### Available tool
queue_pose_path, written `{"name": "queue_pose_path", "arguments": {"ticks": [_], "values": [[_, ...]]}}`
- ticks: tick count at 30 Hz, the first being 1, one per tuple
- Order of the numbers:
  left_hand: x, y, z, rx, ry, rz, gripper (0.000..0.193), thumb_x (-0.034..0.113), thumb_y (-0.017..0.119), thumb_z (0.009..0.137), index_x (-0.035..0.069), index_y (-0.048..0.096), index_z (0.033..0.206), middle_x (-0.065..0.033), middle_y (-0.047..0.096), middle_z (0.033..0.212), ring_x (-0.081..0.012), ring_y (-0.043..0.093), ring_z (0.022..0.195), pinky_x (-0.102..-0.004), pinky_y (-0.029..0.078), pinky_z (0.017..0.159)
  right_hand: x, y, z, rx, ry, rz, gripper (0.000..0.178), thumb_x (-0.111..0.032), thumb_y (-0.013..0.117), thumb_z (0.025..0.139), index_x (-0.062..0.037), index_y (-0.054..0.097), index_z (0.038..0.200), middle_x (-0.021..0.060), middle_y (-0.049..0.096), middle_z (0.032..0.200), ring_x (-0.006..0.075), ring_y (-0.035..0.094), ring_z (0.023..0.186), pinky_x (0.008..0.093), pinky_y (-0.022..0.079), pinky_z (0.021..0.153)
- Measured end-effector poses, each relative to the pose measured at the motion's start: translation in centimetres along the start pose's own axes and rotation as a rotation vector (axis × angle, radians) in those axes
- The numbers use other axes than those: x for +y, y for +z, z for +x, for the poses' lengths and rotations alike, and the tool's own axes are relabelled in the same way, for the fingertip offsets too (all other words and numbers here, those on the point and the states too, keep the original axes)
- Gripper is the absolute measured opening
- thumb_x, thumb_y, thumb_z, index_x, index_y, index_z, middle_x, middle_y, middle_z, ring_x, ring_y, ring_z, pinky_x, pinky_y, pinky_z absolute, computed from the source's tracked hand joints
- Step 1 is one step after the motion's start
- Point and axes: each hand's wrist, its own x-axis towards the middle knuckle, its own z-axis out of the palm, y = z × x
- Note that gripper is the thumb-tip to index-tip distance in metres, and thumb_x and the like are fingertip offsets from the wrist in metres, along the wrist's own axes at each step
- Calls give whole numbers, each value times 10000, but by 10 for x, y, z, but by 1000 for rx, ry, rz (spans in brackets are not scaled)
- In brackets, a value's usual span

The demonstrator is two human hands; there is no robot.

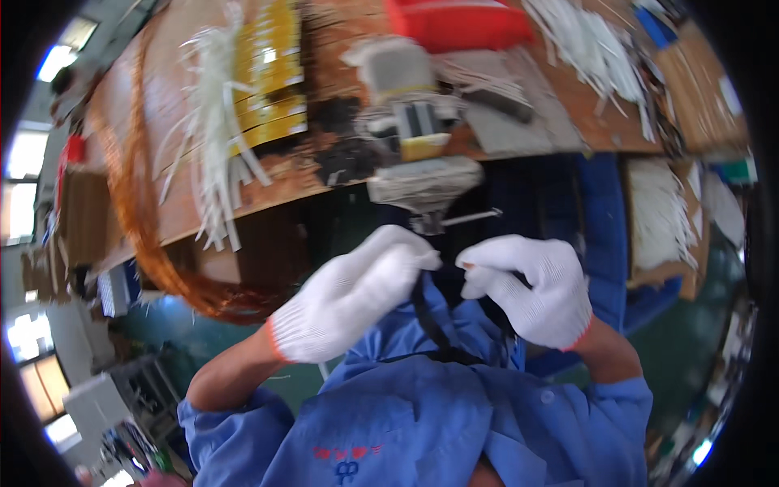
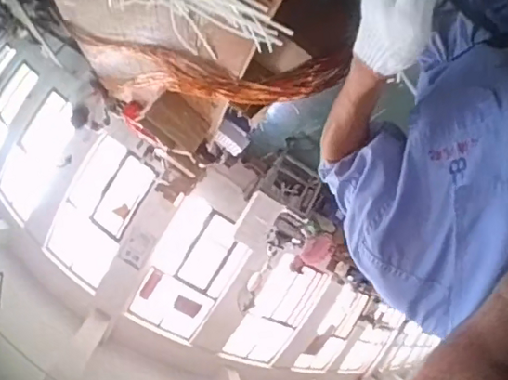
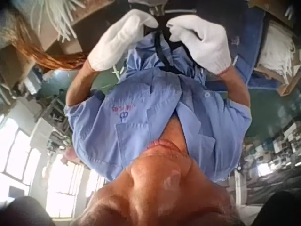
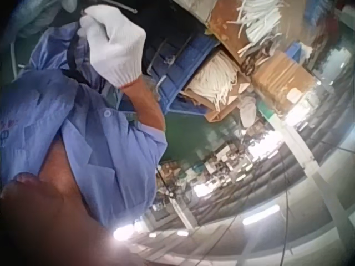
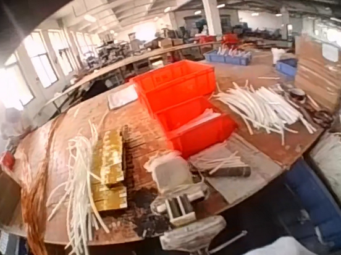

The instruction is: Manually winding copper wire onto a core and securing it with white plastic casing during an electronics fabrication task.

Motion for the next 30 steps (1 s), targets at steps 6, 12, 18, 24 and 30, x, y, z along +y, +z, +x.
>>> {"name": "queue_pose_path", "arguments": {"ticks": [6,12,18,24,30], "values": [[14,1,1,-99,-108,287,213,156,622,1152,-7,698,1267,-151,729,1063,-244,743,1001,-377,587,923,-1,-14,-2,-61,329,331,155,-66,721,1091,42,789,1179,113,835,997,140,808,917,298,646,799],[1,18,10,74,281,522,259,171,758,1064,58,714,1293,-136,734,1012,-311,764,817,-383,621,747,-10,-13,4,-139,492,454,157,-81,717,1096,28,796,1177,94,835,965,100,777,881,273,614,732],[-8,16,16,74,439,763,305,46,786,978,2,727,1273,-144,744,944,-299,748,748,-386,590,661,-10,-13,4,-197,590,535,168,-149,715,1110,-15,801,1166,73,828,891,51,657,636,237,494,542],[-16,14,16,81,502,741,269,28,738,983,8,721,1251,-142,741,949,-293,741,755,-385,589,666,-9,-10,3,-223,642,608,178,-175,717,1114,-20,794,1153,69,818,864,40,591,546,231,438,486],[-19,11,14,70,480,598,229,40,732,1000,11,720,1228,-144,762,978,-298,752,801,-389,600,728,-12,-9,4,-235,669,659,179,-170,716,1114,-13,795,1151,62,803,850,37,587,541,229,433,477]]}}
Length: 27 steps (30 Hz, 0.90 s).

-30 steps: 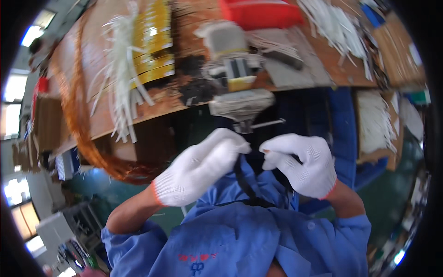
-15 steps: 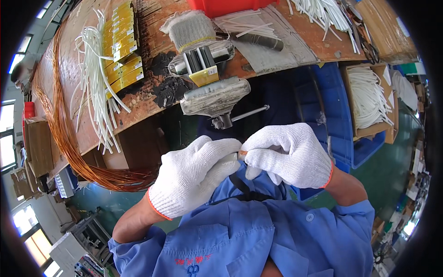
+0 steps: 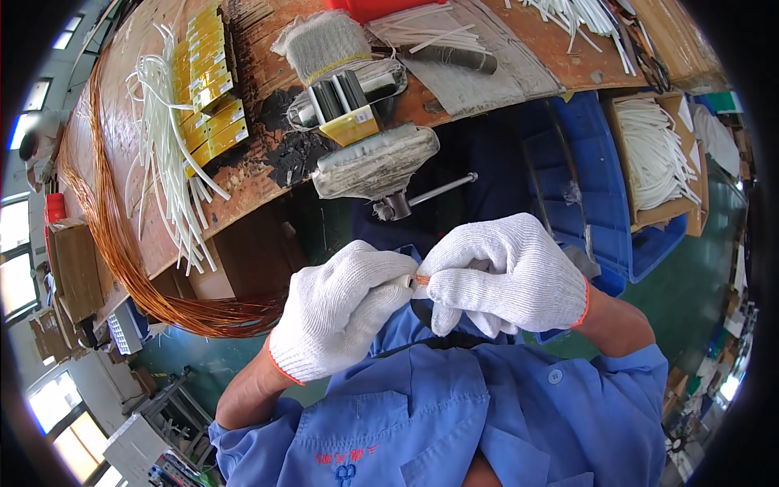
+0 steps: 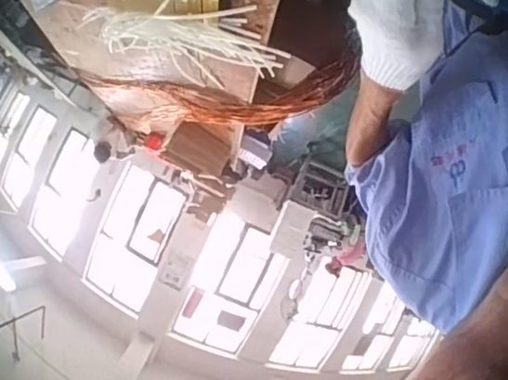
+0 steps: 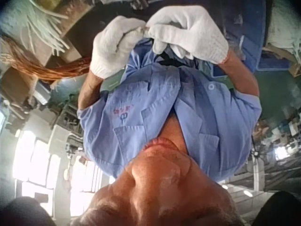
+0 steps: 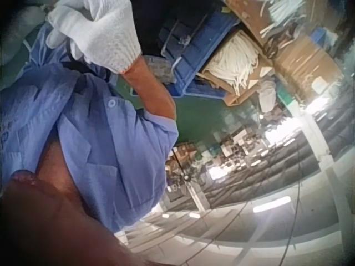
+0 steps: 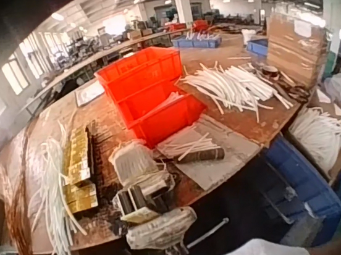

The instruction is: Manually winding copper wire onto a core and securing it with white plastic casing during an electronics fabrication task.

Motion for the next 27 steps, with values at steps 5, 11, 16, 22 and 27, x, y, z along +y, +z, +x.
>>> {"name": "queue_pose_path", "arguments": {"ticks": [5,11,16,22,27], "values": [[-4,-3,1,5,48,7,226,40,804,987,40,742,1204,-137,764,989,-318,763,760,-391,608,663,9,0,2,-16,-65,-6,188,-178,716,1119,-13,797,1155,59,801,851,33,585,541,225,436,476],[-2,-3,2,-12,41,33,231,41,805,972,42,749,1195,-130,774,976,-294,764,778,-384,604,684,3,1,2,-42,-22,27,193,-205,739,1112,-25,807,1132,34,798,843,25,586,557,221,440,488],[-4,-3,3,-6,61,47,255,63,849,955,57,761,1194,-125,765,951,-289,762,736,-375,600,636,4,0,4,-46,-26,34,191,-214,754,1104,-32,812,1102,16,795,831,20,569,562,224,425,486],[-6,-4,4,-14,107,119,275,80,868,934,65,768,1189,-103,763,934,-275,758,727,-370,602,617,2,0,5,-46,17,6,195,-215,755,1101,-28,809,1093,20,793,817,23,557,557,232,419,485],[-4,-8,3,-82,111,233,305,88,834,878,33,764,1170,-113,764,923,-300,765,770,-404,592,653,-3,-4,7,-92,27,-55,195,-186,754,1077,-2,807,1116,81,810,825,58,605,538,249,457,467]]}}
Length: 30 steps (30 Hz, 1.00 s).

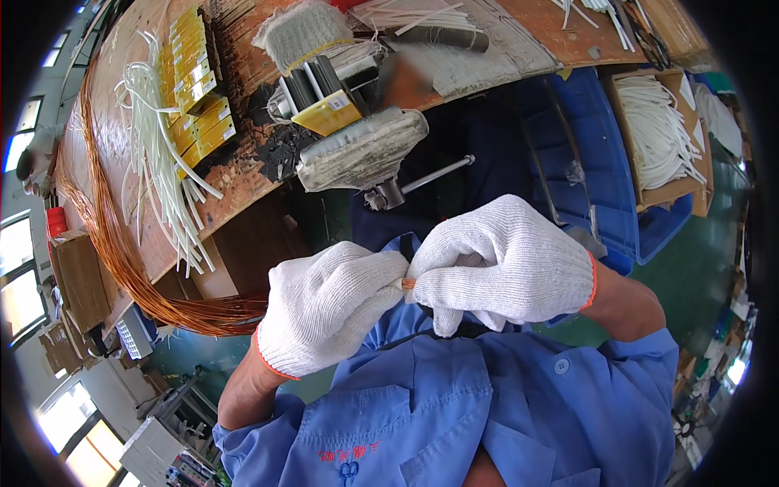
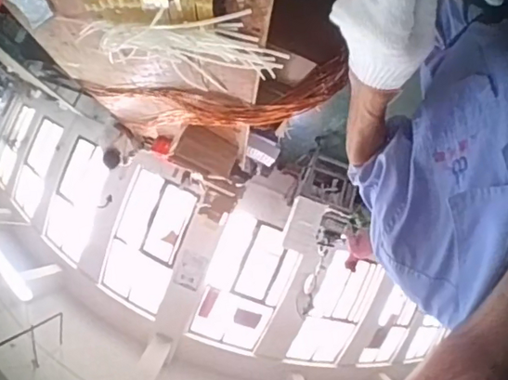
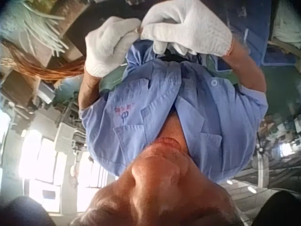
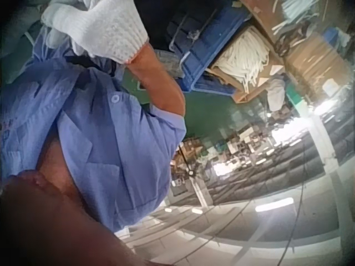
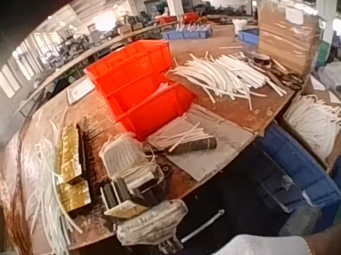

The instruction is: Manually winding copper wire onto a core and securing it with white plastic casing during an electronics fabrication task.

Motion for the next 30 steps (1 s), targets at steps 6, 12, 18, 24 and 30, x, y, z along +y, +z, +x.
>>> {"name": "queue_pose_path", "arguments": {"ticks": [6,12,18,24,30], "values": [[6,-7,-2,-128,15,234,287,184,851,815,97,818,1086,-75,774,945,-292,745,754,-398,591,667,-13,-8,5,-92,137,-113,221,-182,746,1045,17,820,1109,109,814,818,86,641,526,248,482,463],[2,-3,-7,-98,4,259,299,192,842,813,106,820,1099,-75,771,960,-300,746,765,-418,594,684,-20,-8,7,-93,193,-156,230,-162,741,1031,22,828,1139,117,823,821,86,660,535,243,490,463],[-1,0,-6,-67,-6,186,314,190,856,799,86,812,1092,-79,762,946,-298,741,760,-409,585,653,-4,-12,11,-121,9,-172,238,-167,736,1025,13,829,1148,114,824,823,83,646,515,239,484,451],[-11,1,-4,-30,243,320,386,195,847,825,166,758,1200,15,697,901,-178,683,683,-352,538,551,-18,-13,12,-172,214,-154,228,-156,713,1042,20,819,1140,116,818,819,83,648,508,240,465,417],[-15,2,-5,-38,254,255,348,202,842,853,163,758,1188,20,690,897,-185,699,702,-357,539,561,-17,-14,11,-189,245,-81,230,-160,714,1050,34,807,1132,126,810,807,82,639,485,228,452,402]]}}
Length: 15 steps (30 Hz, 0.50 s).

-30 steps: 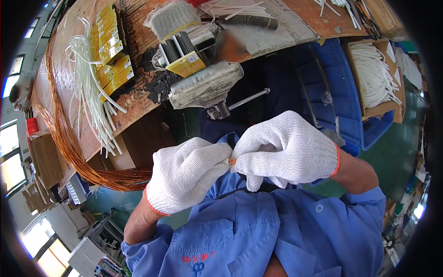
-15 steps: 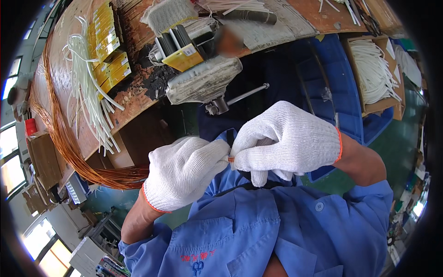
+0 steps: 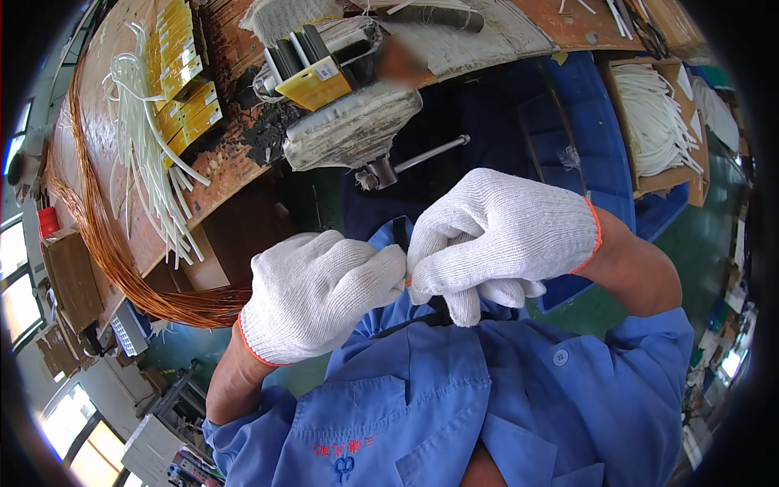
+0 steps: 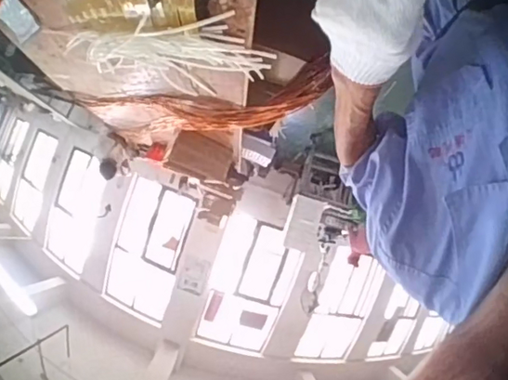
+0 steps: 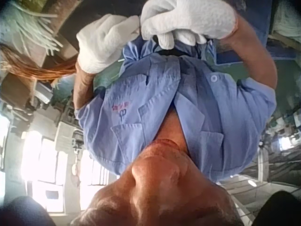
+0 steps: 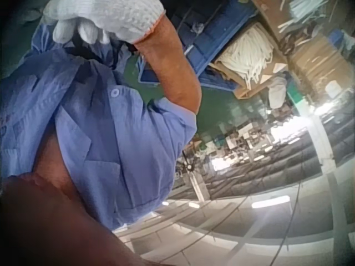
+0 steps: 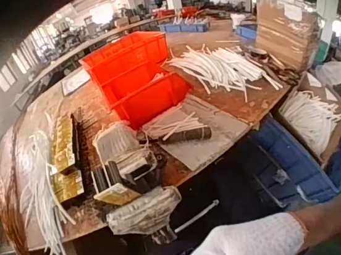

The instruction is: Manually winding copper wire onto a core and securing it with white plastic casing during an electronics fabrication task.

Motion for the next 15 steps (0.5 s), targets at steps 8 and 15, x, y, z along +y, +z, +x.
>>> {"name": "queue_pose_path", "arguments": {"ticks": [8,15], "values": [[12,3,0,-54,-234,-94,278,198,842,931,124,755,1184,-38,685,862,-237,713,674,-371,553,561,-2,14,1,163,-44,-46,231,-187,719,1057,26,794,1106,119,805,809,101,653,513,254,481,447],[13,10,-2,25,-265,-111,244,185,814,958,103,735,1174,-51,656,839,-239,709,655,-381,541,529,33,25,12,404,-577,-494,181,-172,731,1051,-2,791,1038,166,753,779,278,759,660,397,574,615]]}}
